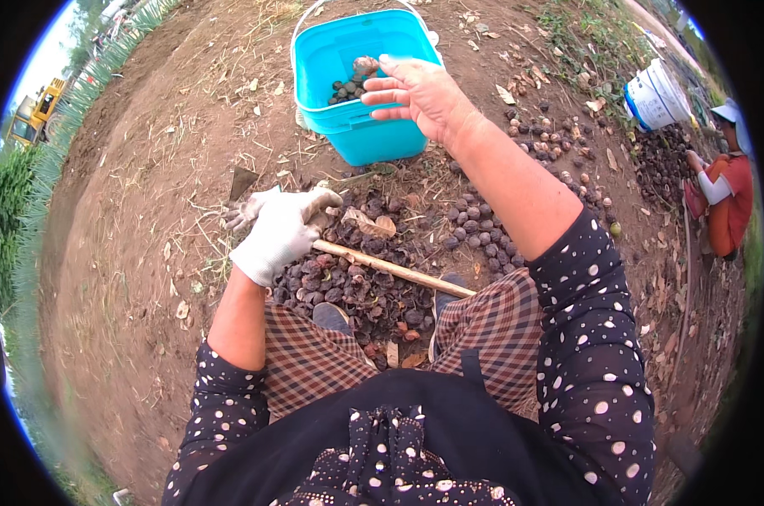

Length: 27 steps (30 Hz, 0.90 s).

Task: The person sits on the ground and peels the outer husks off dark brown nuts by hand. They place the peeled nuts into a nearby teal bucket and discard the husks onto the ground.

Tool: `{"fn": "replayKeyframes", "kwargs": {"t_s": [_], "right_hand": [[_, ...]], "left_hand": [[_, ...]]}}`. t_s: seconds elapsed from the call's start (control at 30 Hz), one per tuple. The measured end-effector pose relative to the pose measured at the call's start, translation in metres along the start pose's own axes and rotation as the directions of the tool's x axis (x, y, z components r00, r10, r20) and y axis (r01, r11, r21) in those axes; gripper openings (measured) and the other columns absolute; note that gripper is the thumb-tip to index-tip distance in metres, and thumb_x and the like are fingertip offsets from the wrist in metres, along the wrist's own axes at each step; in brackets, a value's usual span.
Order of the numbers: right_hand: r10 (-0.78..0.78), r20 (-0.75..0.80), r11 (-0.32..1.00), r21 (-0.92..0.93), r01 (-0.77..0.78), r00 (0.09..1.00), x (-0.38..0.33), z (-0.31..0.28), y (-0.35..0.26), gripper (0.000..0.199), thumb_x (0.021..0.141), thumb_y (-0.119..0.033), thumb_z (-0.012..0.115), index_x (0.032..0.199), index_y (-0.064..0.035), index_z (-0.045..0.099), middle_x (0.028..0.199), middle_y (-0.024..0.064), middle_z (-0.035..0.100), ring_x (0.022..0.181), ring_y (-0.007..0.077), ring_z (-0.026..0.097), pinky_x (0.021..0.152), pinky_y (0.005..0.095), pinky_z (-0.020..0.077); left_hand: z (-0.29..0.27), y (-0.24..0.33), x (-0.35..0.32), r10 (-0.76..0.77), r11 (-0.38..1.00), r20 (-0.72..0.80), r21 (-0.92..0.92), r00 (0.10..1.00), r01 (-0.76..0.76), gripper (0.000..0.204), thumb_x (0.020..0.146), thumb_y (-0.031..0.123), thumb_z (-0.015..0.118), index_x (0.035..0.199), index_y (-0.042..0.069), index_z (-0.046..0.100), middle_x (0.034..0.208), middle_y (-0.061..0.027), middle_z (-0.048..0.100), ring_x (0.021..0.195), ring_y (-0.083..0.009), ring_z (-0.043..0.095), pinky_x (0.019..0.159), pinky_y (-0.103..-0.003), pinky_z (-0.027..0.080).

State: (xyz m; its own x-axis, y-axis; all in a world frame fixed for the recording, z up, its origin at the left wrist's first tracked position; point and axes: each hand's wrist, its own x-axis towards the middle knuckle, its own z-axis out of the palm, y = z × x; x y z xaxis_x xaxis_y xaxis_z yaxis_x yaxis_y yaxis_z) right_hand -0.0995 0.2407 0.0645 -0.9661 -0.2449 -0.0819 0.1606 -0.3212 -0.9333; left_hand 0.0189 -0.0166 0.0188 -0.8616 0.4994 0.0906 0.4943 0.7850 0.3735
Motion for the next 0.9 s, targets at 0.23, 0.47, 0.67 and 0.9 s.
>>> {"fn": "replayKeyframes", "kwargs": {"t_s": [0.23, 0.47, 0.67, 0.9], "right_hand": [[0.172, -0.174, 0.814, -0.529, -0.239, 0.97, -0.013, -0.122, 0.085, 0.032, 0.099, -0.026, 0.064, 0.119, -0.0012, 0.065, 0.102, 0.0086, 0.07, 0.079, 0.0139, 0.069, 0.068, 0.0282, 0.0592], [0.248, -0.296, 0.186, -0.92, -0.345, 0.922, -0.094, -0.281, 0.219, 0.024, 0.087, -0.02, 0.069, 0.108, -0.0105, 0.074, 0.096, 0.0148, 0.074, 0.093, 0.0293, 0.071, 0.085, 0.0402, 0.0553], [0.359, -0.278, -0.149, -0.959, -0.239, 0.891, -0.098, -0.256, 0.276, 0.056, 0.087, -0.018, 0.07, 0.139, -0.0171, 0.051, 0.127, 0.0176, 0.058, 0.119, 0.0372, 0.059, 0.098, 0.0459, 0.0508], [0.175, -0.333, -0.241, -0.927, -0.288, 0.927, -0.101, -0.262, 0.316, 0.041, 0.081, -0.01, 0.07, 0.117, -0.0096, 0.05, 0.118, 0.0184, 0.059, 0.105, 0.0368, 0.067, 0.087, 0.0449, 0.0562]], "left_hand": [[0.004, 0.002, -0.006, -0.032, 0.994, 0.142, 0.104, 0.989, 0.018, 0.009, 0.081, 0.018, 0.072, 0.088, 0.014, 0.07, 0.085, -0.0085, 0.062, 0.088, -0.0287, 0.059, 0.09, -0.042, 0.039], [0.0, 0.027, 0.0, 0.042, 0.997, 0.263, 0.058, 0.964, -0.059, 0.021, 0.08, 0.018, 0.073, 0.097, 0.008, 0.067, 0.089, -0.0117, 0.063, 0.083, -0.0337, 0.064, 0.071, -0.043, 0.051], [0.009, 0.025, 0.004, 0.045, 0.996, 0.304, 0.06, 0.952, -0.067, 0.027, 0.082, 0.022, 0.072, 0.105, 0.009, 0.064, 0.093, -0.0134, 0.062, 0.084, -0.0351, 0.064, 0.073, -0.045, 0.051], [0.031, 0.019, 0.011, 0.076, 0.992, 0.292, 0.074, 0.954, -0.102, 0.022, 0.082, 0.022, 0.072, 0.094, 0.007, 0.062, 0.082, -0.012, 0.058, 0.075, -0.0344, 0.062, 0.066, -0.047, 0.05]]}}
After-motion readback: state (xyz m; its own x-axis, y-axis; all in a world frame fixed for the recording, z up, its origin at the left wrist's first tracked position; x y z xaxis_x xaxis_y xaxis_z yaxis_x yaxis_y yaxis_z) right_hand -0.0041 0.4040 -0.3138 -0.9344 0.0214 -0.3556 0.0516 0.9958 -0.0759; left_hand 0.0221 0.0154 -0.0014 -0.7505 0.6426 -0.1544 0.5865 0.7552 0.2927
